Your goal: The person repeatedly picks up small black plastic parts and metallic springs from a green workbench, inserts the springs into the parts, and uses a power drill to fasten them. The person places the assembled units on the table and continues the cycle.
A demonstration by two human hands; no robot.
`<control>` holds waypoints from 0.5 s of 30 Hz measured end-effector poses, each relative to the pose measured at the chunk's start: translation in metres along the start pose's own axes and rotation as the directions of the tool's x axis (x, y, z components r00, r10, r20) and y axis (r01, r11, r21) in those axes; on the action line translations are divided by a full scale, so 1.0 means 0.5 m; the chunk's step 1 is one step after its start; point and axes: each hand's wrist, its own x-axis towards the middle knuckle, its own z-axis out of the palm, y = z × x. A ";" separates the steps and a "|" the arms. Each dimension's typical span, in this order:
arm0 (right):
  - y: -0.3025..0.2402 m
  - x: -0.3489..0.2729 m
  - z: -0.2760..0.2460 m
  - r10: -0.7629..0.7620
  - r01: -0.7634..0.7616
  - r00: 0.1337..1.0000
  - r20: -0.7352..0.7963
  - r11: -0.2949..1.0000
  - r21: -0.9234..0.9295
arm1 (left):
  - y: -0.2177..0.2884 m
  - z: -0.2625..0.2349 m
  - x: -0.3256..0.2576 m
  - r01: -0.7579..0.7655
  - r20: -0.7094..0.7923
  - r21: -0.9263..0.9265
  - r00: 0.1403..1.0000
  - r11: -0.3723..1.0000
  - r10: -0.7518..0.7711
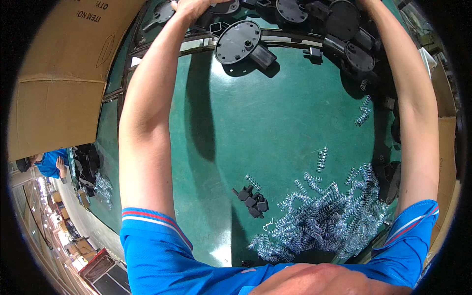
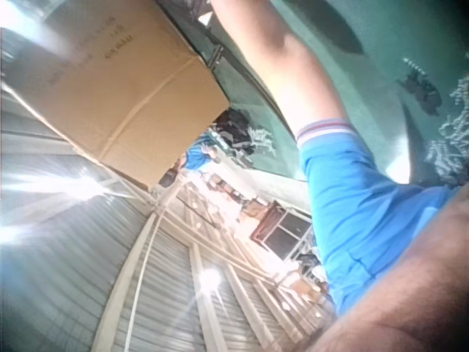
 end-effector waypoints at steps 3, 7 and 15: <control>-0.108 -0.112 0.023 0.071 -0.075 0.997 -0.025 0.968 -0.241 | -0.009 -0.004 -0.009 0.110 0.172 -0.594 0.985 0.797 -0.008; -0.106 -0.156 0.038 0.179 -0.180 0.983 -0.036 0.918 -0.354 | 0.001 -0.010 -0.040 0.029 0.144 -0.793 0.980 0.609 0.141; -0.071 -0.285 0.146 -0.245 0.128 0.967 -0.073 0.711 -0.692 | 0.021 -0.039 -0.125 -0.074 0.056 -0.801 0.979 0.595 0.197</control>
